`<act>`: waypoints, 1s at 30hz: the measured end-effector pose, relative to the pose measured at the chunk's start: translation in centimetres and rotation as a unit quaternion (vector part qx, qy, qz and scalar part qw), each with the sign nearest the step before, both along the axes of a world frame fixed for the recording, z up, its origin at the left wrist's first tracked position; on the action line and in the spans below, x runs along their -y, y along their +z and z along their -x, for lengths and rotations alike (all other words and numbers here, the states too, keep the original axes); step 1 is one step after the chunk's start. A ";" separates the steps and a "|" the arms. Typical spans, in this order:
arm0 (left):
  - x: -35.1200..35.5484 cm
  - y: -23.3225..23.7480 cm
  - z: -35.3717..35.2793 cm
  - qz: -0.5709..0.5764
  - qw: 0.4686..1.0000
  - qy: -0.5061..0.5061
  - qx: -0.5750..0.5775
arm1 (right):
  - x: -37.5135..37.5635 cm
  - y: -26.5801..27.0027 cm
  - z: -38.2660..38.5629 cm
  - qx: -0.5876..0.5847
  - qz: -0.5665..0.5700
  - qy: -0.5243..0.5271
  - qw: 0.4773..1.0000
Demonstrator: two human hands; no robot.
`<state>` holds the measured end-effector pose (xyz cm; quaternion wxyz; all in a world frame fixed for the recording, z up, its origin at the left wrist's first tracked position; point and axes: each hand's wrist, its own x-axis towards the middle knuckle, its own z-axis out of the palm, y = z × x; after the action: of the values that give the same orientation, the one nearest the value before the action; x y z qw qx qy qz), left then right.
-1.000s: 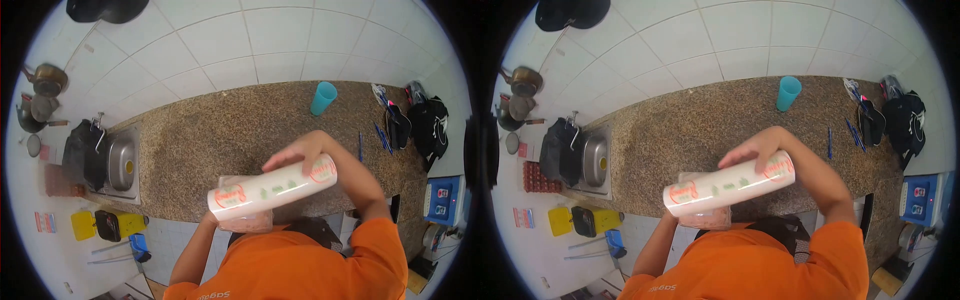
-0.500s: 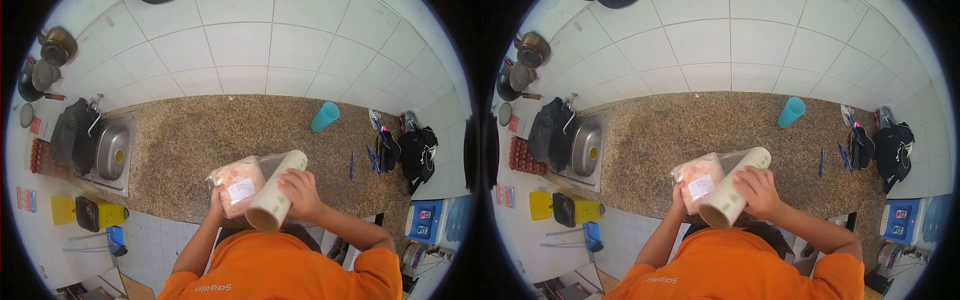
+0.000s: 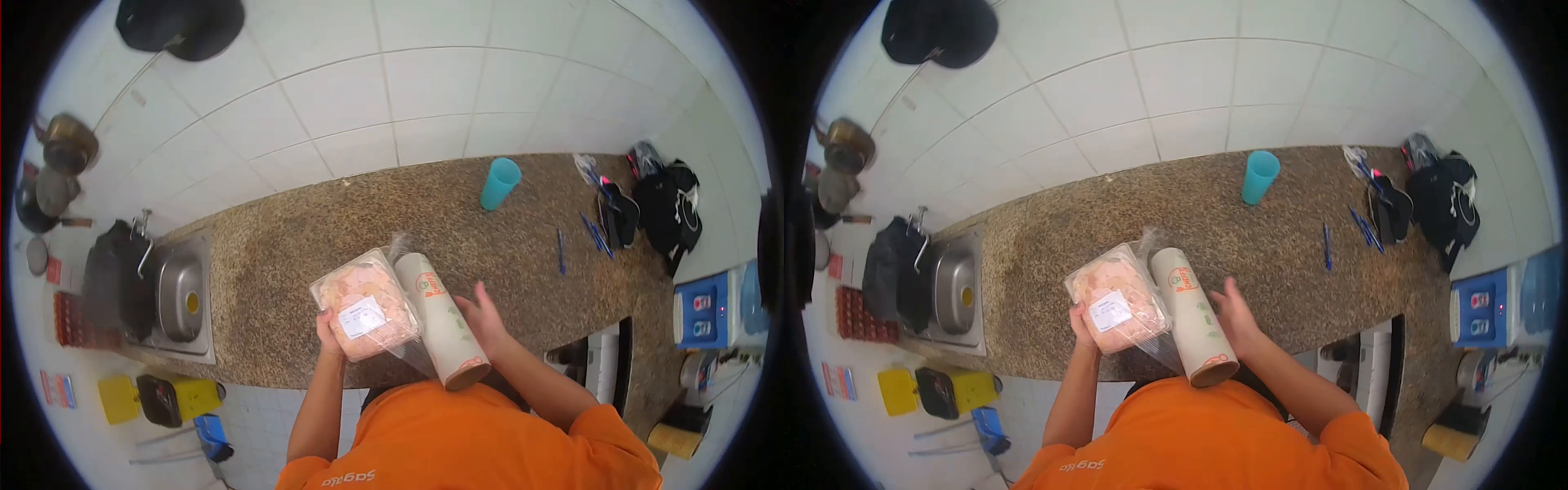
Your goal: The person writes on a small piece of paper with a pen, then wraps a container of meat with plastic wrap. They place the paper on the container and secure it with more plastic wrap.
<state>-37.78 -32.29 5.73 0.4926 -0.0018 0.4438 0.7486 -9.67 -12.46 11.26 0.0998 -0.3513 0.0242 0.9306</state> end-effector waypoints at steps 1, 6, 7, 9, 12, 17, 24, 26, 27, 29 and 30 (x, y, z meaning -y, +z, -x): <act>-0.3 1.2 0.0 -0.019 1.000 0.002 -0.003 | 0.4 0.1 1.8 -0.052 -0.055 0.049 0.996; -1.0 4.7 -0.4 -0.061 0.996 0.047 -0.032 | 0.0 -1.8 3.2 0.013 -0.334 0.080 0.939; -1.0 4.6 -0.4 -0.059 0.997 0.044 -0.034 | -0.4 -2.0 2.9 -0.046 -0.342 0.033 0.938; -1.1 3.7 -0.7 -0.141 0.989 0.044 0.015 | -1.1 -3.0 2.9 -0.148 -0.349 -0.018 0.925; -1.3 2.7 -0.2 -0.174 0.983 -0.010 0.064 | -1.8 -5.1 4.9 -0.157 -0.273 0.006 0.949; -1.3 5.0 -1.5 -0.159 0.986 -0.001 0.051 | -1.6 -1.4 5.6 -0.067 -0.397 0.092 0.911; -1.0 7.4 -1.3 -0.161 0.987 -0.015 -0.003 | -0.4 -4.2 8.1 -0.031 -0.635 0.021 0.771; -0.7 7.5 0.1 -0.151 0.988 -0.039 -0.018 | -0.6 -3.1 8.6 0.047 -0.685 0.142 0.713; -0.4 7.4 0.7 -0.140 0.987 -0.066 -0.030 | -0.7 -2.3 8.8 0.127 -0.717 0.259 0.635; -0.2 7.0 1.4 -0.135 0.989 -0.054 -0.023 | 1.2 -3.9 9.5 0.133 -0.689 0.212 0.680; -0.1 6.7 1.8 -0.131 0.990 -0.042 -0.015 | 2.4 -3.8 9.9 0.139 -0.658 0.164 0.722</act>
<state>-39.53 -32.21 12.45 0.5130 0.0927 0.3493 0.7786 -19.52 -14.88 7.43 0.1542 -0.3214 -0.6659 0.6554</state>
